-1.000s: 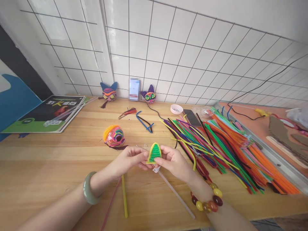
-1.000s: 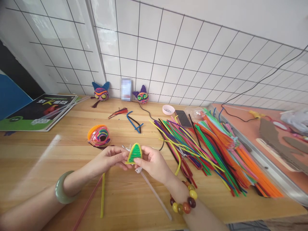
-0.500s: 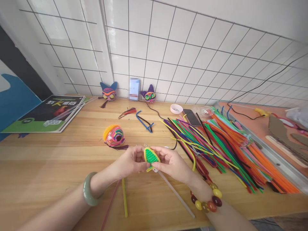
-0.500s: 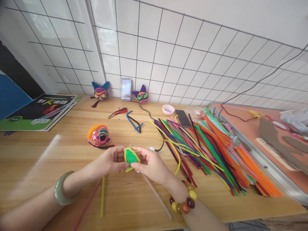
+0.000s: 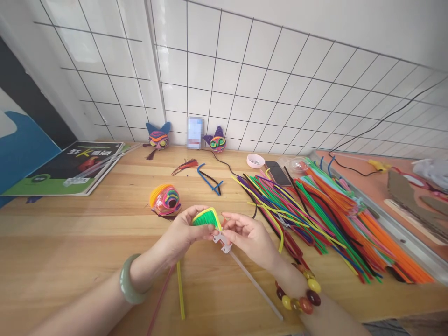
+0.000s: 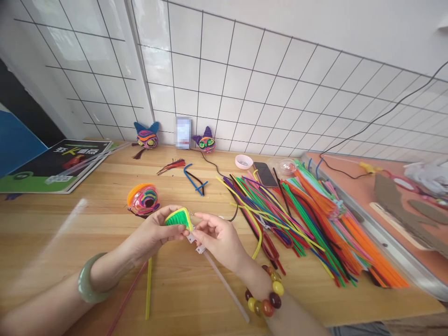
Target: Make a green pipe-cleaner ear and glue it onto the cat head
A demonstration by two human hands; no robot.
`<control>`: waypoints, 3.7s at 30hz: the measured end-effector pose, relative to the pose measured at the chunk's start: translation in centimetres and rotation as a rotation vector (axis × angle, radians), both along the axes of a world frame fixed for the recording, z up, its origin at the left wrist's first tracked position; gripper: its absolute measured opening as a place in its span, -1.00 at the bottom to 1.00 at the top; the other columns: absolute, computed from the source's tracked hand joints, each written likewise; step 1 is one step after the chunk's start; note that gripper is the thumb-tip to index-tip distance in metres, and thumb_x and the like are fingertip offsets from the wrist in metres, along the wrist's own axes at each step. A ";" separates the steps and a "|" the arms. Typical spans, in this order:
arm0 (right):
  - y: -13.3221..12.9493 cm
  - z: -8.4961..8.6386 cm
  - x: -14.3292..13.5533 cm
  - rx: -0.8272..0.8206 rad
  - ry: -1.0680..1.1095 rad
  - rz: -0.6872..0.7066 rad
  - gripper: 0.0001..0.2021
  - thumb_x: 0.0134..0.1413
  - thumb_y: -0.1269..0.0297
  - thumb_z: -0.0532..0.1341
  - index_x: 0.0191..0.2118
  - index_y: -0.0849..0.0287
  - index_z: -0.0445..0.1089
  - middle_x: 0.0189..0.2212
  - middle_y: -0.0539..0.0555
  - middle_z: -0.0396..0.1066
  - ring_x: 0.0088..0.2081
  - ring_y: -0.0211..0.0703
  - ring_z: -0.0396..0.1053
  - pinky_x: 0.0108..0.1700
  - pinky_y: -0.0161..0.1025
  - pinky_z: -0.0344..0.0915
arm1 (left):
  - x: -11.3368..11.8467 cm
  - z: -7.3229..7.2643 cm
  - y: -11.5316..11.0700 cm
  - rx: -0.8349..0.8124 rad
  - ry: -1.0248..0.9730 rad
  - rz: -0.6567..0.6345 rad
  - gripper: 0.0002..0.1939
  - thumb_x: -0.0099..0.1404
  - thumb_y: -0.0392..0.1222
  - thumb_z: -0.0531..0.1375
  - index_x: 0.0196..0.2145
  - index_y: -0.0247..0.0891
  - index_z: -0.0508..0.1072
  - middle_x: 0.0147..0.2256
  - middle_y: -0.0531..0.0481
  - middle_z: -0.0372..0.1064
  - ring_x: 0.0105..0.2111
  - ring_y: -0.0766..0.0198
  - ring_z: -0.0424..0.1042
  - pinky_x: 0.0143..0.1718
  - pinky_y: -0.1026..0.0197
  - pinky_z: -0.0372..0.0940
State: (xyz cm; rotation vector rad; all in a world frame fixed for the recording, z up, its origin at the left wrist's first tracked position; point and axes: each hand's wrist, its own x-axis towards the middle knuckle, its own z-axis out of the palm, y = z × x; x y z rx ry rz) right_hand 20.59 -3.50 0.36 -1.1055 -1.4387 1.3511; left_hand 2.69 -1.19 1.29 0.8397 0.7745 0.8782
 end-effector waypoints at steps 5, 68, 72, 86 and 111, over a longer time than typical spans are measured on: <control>-0.2 0.0 -0.2 0.161 -0.143 -0.092 -0.75 -0.04 0.33 0.20 -0.16 0.17 0.38 -0.42 0.04 0.42 -0.42 -0.21 0.41 -0.39 -0.22 0.42 | 0.0 -0.4 0.3 -0.019 -0.055 -0.014 -0.86 -0.01 -0.35 0.29 -0.43 -0.36 0.42 -0.54 0.03 0.40 -0.51 0.41 0.35 -0.40 0.37 0.26; 1.2 1.3 3.6 0.585 -0.887 0.187 -0.46 -0.18 0.69 -0.01 -0.04 0.12 0.26 -0.09 0.09 0.29 0.01 -0.11 0.17 0.05 -0.08 0.13 | -3.3 0.9 3.4 -0.035 -0.025 0.374 -0.82 -0.11 -0.36 0.34 -0.44 -0.30 0.51 -0.41 0.01 0.50 -0.42 0.35 0.48 -0.36 0.40 0.41; 0.7 0.2 2.2 0.589 -0.995 0.244 -0.47 -0.17 0.70 -0.01 -0.02 0.19 0.22 -0.16 0.13 0.31 -0.06 -0.09 0.19 0.01 -0.07 0.17 | -3.3 0.7 3.5 -0.049 -0.029 0.367 -0.85 -0.10 -0.36 0.33 -0.46 -0.30 0.52 -0.34 -0.02 0.50 -0.37 0.33 0.48 -0.33 0.38 0.41; 0.3 2.1 2.0 0.462 -0.547 0.002 -0.89 0.04 0.22 0.15 -0.34 0.15 0.28 -0.41 0.02 0.32 -0.36 -0.18 0.29 -0.31 -0.27 0.25 | -2.8 0.2 3.2 0.045 0.133 0.343 -0.75 -0.12 -0.21 0.35 -0.41 -0.32 0.51 -0.48 -0.01 0.50 -0.46 0.30 0.48 -0.38 0.33 0.40; -0.7 3.0 0.3 0.449 -0.548 -0.040 -0.88 0.08 0.25 0.08 -0.42 0.16 0.22 -0.49 0.01 0.23 -0.44 -0.23 0.24 -0.38 -0.28 0.23 | -1.4 1.1 1.1 0.369 0.441 0.456 -0.87 -0.03 -0.21 0.29 -0.44 -0.26 0.53 -0.46 0.01 0.51 -0.41 0.24 0.46 -0.37 0.33 0.34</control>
